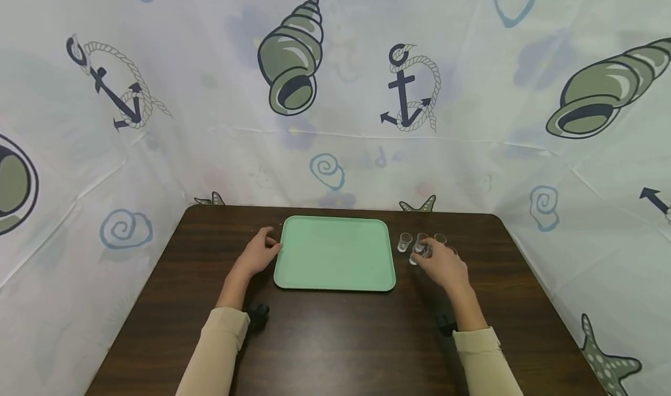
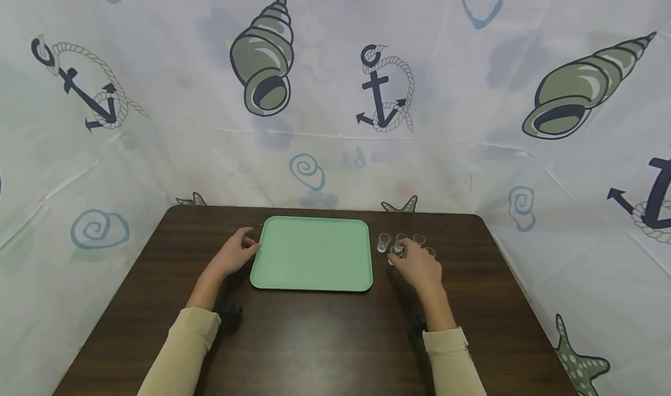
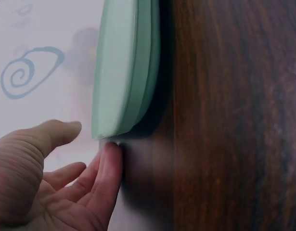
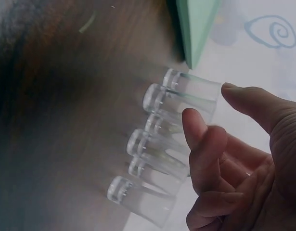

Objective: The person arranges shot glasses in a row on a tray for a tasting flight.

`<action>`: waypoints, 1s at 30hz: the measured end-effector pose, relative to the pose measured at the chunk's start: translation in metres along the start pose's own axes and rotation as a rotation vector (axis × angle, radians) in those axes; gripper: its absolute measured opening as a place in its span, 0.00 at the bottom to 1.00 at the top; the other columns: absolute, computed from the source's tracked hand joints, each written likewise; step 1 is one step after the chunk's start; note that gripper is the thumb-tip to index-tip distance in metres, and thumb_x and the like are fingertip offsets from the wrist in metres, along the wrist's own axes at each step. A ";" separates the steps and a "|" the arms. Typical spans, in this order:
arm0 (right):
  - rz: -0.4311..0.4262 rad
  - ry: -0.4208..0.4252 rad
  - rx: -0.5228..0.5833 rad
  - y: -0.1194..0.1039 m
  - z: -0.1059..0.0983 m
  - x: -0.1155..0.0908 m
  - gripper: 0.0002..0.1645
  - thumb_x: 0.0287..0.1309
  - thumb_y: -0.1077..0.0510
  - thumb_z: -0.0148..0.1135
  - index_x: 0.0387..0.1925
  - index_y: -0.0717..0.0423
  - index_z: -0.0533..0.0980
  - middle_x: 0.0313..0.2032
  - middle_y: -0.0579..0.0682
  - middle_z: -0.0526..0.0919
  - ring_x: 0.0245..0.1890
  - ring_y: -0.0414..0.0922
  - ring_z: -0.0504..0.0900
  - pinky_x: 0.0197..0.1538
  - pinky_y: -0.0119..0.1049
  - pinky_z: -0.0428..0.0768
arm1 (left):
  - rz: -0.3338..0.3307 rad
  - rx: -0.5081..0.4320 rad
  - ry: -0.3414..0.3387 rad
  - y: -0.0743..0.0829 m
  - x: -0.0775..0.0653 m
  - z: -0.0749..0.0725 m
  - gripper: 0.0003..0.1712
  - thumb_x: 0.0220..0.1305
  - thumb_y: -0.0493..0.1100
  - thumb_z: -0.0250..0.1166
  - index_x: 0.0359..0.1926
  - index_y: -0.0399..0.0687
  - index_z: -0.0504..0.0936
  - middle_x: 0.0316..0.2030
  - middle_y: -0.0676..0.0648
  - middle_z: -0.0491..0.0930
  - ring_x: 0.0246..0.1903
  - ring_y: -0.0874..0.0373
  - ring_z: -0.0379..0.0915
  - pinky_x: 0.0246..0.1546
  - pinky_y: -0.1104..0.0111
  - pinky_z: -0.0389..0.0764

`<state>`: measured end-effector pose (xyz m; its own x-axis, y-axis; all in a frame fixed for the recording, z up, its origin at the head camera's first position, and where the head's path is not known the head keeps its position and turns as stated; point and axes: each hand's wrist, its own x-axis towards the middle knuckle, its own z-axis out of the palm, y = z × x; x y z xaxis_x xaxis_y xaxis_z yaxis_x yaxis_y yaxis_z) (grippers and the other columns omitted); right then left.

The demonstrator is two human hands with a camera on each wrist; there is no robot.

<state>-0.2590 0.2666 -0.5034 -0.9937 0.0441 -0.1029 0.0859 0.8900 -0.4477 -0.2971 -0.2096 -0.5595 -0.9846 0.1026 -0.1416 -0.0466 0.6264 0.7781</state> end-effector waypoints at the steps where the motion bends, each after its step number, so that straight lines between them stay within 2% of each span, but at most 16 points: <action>1: 0.001 -0.005 0.011 0.000 0.001 0.001 0.38 0.72 0.38 0.65 0.74 0.52 0.74 0.47 0.55 0.89 0.33 0.48 0.85 0.32 0.45 0.76 | 0.000 -0.007 -0.001 -0.001 0.000 0.000 0.39 0.84 0.48 0.57 0.84 0.35 0.54 0.67 0.29 0.74 0.63 0.34 0.77 0.61 0.43 0.80; 6: 0.006 -0.023 0.059 0.003 0.008 0.003 0.39 0.73 0.40 0.65 0.77 0.52 0.70 0.41 0.51 0.89 0.22 0.42 0.85 0.27 0.41 0.75 | 0.007 -0.035 -0.014 -0.004 -0.001 0.002 0.34 0.84 0.47 0.58 0.80 0.33 0.63 0.65 0.30 0.77 0.63 0.35 0.78 0.60 0.46 0.82; 10: 0.010 -0.008 0.085 0.005 0.014 0.005 0.38 0.74 0.41 0.64 0.76 0.52 0.71 0.40 0.51 0.88 0.21 0.41 0.85 0.27 0.41 0.74 | 0.023 -0.043 -0.008 -0.007 -0.001 0.004 0.30 0.84 0.45 0.58 0.76 0.31 0.69 0.62 0.30 0.78 0.63 0.35 0.77 0.60 0.45 0.81; 15: 0.012 -0.002 0.108 0.008 0.026 0.005 0.36 0.74 0.41 0.63 0.75 0.53 0.72 0.39 0.51 0.89 0.21 0.43 0.85 0.27 0.41 0.74 | 0.042 -0.055 0.023 -0.011 -0.002 0.010 0.28 0.83 0.43 0.58 0.74 0.31 0.71 0.59 0.32 0.79 0.60 0.38 0.78 0.61 0.47 0.81; 22: 0.016 0.015 0.159 0.010 0.035 0.002 0.34 0.75 0.44 0.64 0.74 0.51 0.72 0.36 0.47 0.91 0.21 0.42 0.86 0.30 0.40 0.75 | 0.052 -0.086 0.059 -0.012 -0.004 0.015 0.27 0.83 0.42 0.58 0.74 0.33 0.72 0.60 0.33 0.79 0.61 0.39 0.78 0.62 0.46 0.80; 30: 0.014 0.006 0.270 0.011 0.042 0.003 0.34 0.75 0.46 0.66 0.74 0.58 0.72 0.35 0.52 0.89 0.22 0.46 0.85 0.28 0.40 0.77 | 0.035 -0.107 0.079 -0.015 -0.010 0.019 0.27 0.84 0.42 0.58 0.75 0.33 0.71 0.61 0.33 0.78 0.62 0.39 0.76 0.62 0.46 0.79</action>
<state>-0.2581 0.2579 -0.5459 -0.9926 0.0586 -0.1061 0.1147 0.7364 -0.6668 -0.2834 -0.2055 -0.5811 -0.9960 0.0586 -0.0678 -0.0258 0.5369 0.8432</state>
